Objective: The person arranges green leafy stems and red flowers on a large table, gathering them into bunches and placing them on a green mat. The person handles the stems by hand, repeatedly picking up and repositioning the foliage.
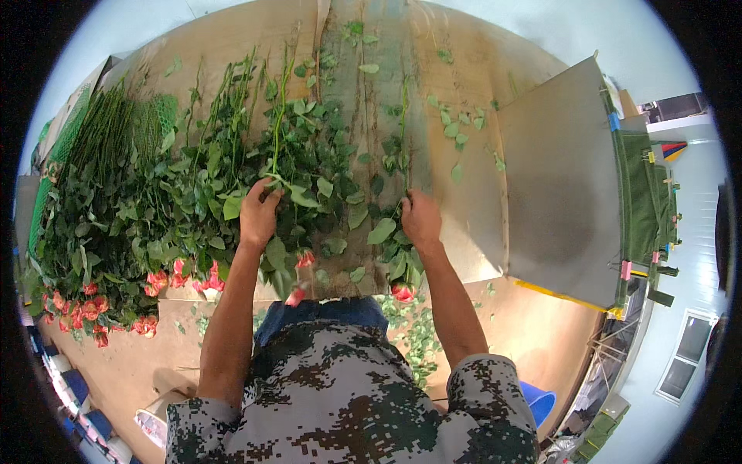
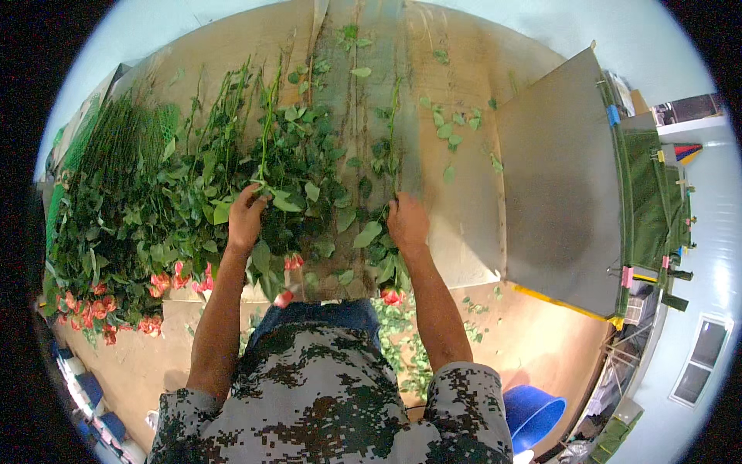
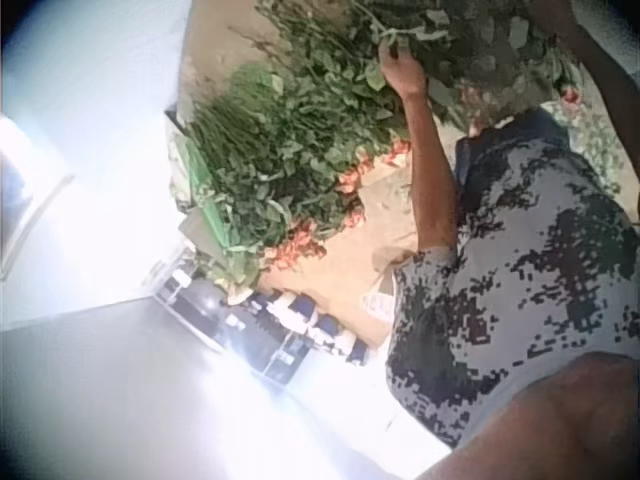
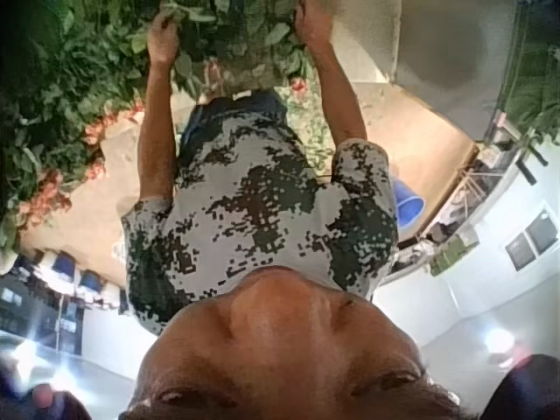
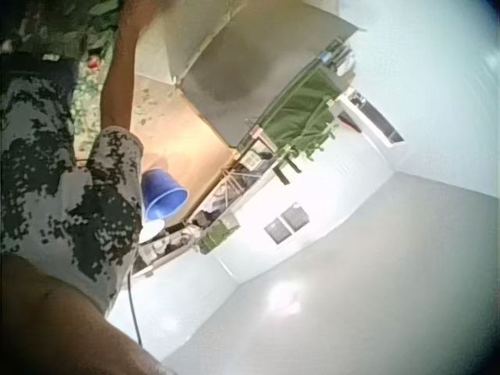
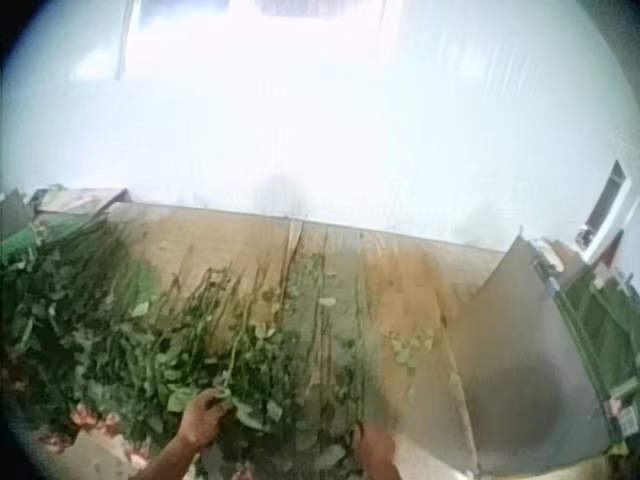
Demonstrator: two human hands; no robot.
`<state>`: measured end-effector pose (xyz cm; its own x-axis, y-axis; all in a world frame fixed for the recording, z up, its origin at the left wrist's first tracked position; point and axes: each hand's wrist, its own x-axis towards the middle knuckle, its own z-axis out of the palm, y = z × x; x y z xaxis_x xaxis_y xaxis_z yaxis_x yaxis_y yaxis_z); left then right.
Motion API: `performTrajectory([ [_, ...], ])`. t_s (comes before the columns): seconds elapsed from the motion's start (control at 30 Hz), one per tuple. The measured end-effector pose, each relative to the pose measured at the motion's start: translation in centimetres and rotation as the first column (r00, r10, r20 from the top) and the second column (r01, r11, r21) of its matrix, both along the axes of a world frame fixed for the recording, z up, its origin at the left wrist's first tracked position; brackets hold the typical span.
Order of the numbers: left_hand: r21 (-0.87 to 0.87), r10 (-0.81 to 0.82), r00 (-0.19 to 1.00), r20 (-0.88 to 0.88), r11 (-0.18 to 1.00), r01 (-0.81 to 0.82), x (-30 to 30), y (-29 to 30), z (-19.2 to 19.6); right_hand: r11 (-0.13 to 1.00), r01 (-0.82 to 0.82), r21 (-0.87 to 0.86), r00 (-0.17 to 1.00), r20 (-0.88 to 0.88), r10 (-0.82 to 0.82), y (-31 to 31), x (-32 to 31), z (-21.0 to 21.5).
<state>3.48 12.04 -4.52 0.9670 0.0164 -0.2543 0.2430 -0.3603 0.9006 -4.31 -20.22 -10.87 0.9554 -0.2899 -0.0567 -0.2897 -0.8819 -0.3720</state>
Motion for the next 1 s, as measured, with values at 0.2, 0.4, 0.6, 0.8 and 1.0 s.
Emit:
performTrajectory([
  [0.2, -0.258, 0.032, 0.999, -0.001, 0.966, -0.032, -0.4, 1.3, -1.7, 0.983, 0.162, -0.085, 0.984, 0.092, -0.154, 1.2, 0.4, 2.5],
  [0.4, -0.271, 0.135, 0.976, -0.174, 0.946, -0.179, -1.3, 2.5, -3.3, 0.964, -0.151, 0.219, 0.938, 0.34, 0.07, 10.3, 2.3, 5.8],
  [0.6, -0.265, 0.146, 0.979, -0.142, 0.947, -0.179, -1.1, 2.9, -1.7, 0.935, -0.215, 0.281, 0.971, -0.039, 0.235, 19.4, 6.6, -1.7],
  [0.8, -0.394, 0.124, 0.975, -0.184, 0.899, -0.189, -1.4, 4.5, 2.1, 0.793, -0.053, 0.607, 0.983, -0.11, 0.15, 17.0, 5.1, 2.1],
  [1.0, -0.518, -0.044, 0.988, -0.146, 0.854, -0.039, -0.2, -1.9, 0.5, 0.789, -0.069, 0.61, 0.969, -0.146, 0.198, 12.8, 2.4, 1.6],
])
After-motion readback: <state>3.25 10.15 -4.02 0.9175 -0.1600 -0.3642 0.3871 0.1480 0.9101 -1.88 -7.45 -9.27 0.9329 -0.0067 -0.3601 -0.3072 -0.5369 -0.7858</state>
